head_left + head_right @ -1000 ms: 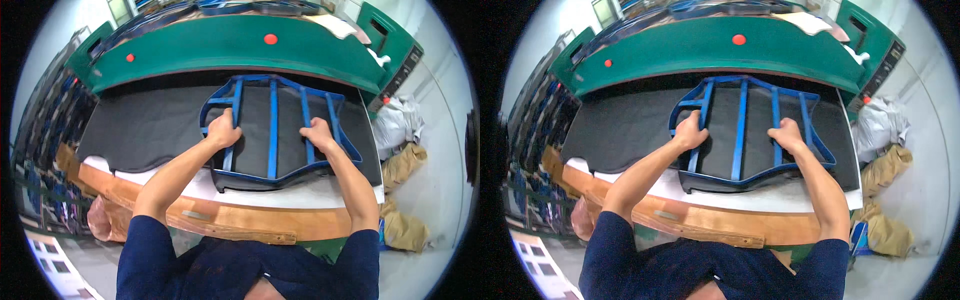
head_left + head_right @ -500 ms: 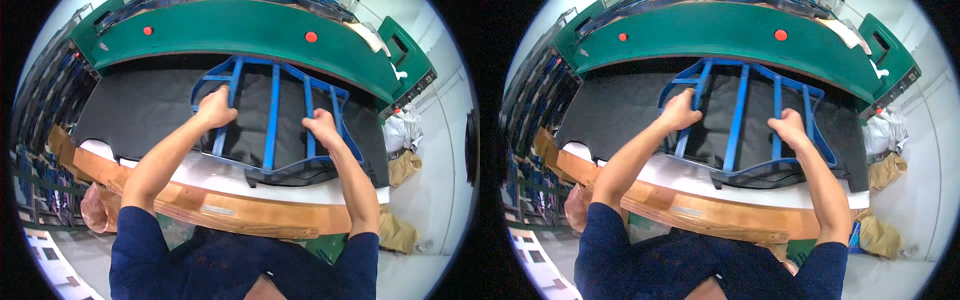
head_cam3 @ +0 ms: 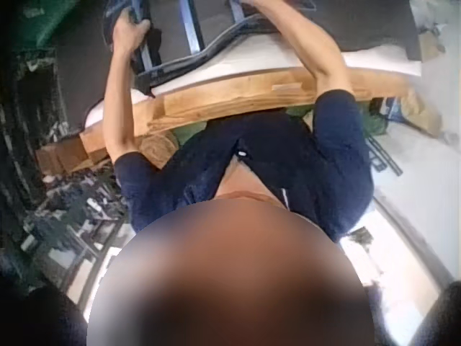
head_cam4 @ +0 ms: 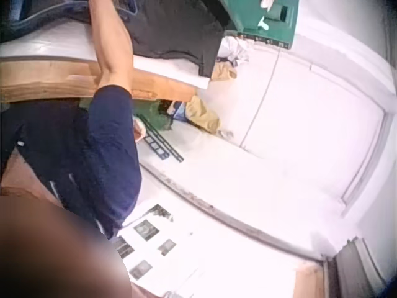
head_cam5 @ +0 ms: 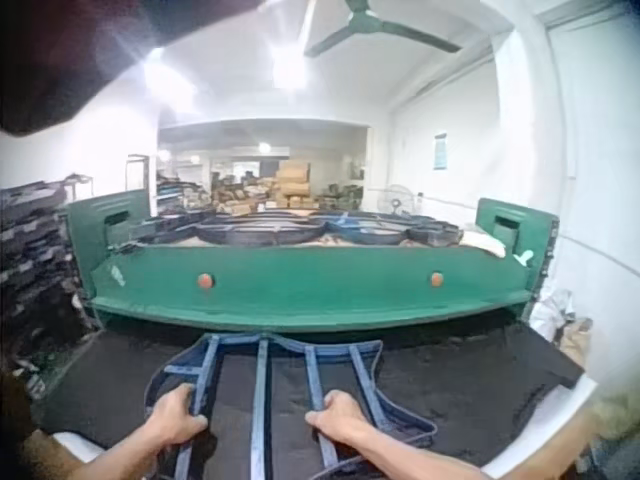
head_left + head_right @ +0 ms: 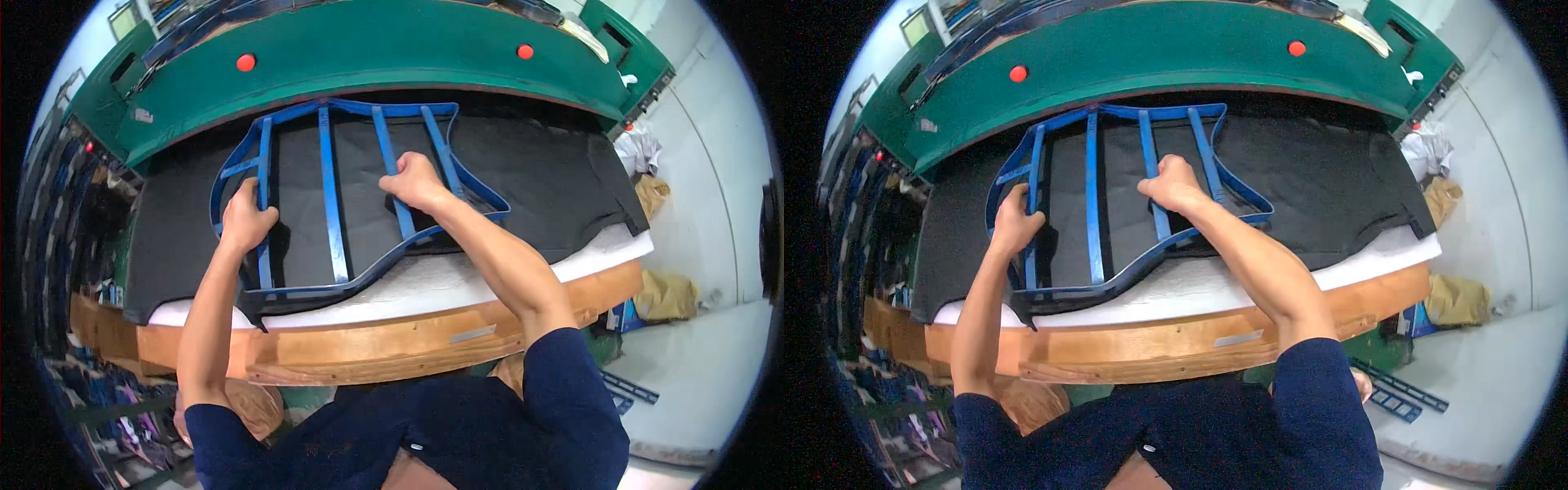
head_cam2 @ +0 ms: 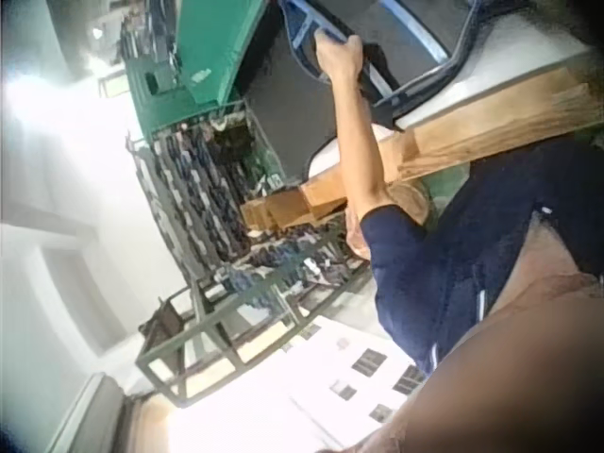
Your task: Using a hydraulic press machine to cut out fabric patterns from a large sheet using metal dies.
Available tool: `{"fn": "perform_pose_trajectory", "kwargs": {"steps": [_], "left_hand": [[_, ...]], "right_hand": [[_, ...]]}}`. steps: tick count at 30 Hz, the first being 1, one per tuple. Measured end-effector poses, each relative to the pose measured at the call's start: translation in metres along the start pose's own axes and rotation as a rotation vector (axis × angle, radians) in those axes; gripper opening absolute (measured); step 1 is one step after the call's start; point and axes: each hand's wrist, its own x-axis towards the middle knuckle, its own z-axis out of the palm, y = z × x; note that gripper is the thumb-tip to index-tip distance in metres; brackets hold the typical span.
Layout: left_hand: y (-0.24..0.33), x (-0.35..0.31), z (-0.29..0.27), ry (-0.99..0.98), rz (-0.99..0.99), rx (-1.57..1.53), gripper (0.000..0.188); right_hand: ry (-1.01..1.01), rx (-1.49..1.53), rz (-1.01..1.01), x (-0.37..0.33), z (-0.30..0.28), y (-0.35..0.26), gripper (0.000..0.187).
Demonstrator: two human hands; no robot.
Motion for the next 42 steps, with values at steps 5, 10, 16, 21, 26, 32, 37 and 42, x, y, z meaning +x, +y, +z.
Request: {"fn": "perform_pose_trajectory", "kwargs": {"steps": [5, 10, 16, 21, 26, 32, 37, 42], "left_hand": [[-0.03, 0.012, 0.0, -0.008, 0.038, -0.034, 0.066], [-0.04, 0.019, 0.009, -0.02, 0.061, -0.091, 0.067], [-0.048, 0.019, 0.016, -0.015, 0.085, -0.064, 0.067], [-0.064, 0.022, 0.017, 0.007, 0.164, -0.09, 0.066], [-0.04, 0.027, 0.022, -0.033, 0.094, -0.01, 0.068], [-0.05, 0.012, 0.005, -0.038, 0.024, 0.021, 0.074], [-0.041, 0.013, 0.009, -0.038, 0.035, 0.027, 0.07], [-0.068, 0.008, 0.019, 0.059, 0.166, -0.118, 0.063]], "right_hand": [[0.021, 0.01, 0.06, -0.007, 0.023, -0.016, 0.04], [0.037, -0.028, 0.057, -0.007, 0.025, -0.013, 0.039], [0.076, -0.016, 0.048, -0.003, 0.034, -0.004, 0.035], [0.084, -0.063, 0.021, 0.001, 0.041, -0.008, 0.038], [0.032, -0.025, 0.026, 0.011, 0.028, 0.013, 0.038], [0.032, 0.023, -0.06, 0.005, 0.046, 0.004, 0.029], [-0.003, -0.025, 0.012, 0.002, 0.031, 0.001, 0.034], [0.083, -0.09, -0.041, -0.01, 0.04, -0.005, 0.036]]}}
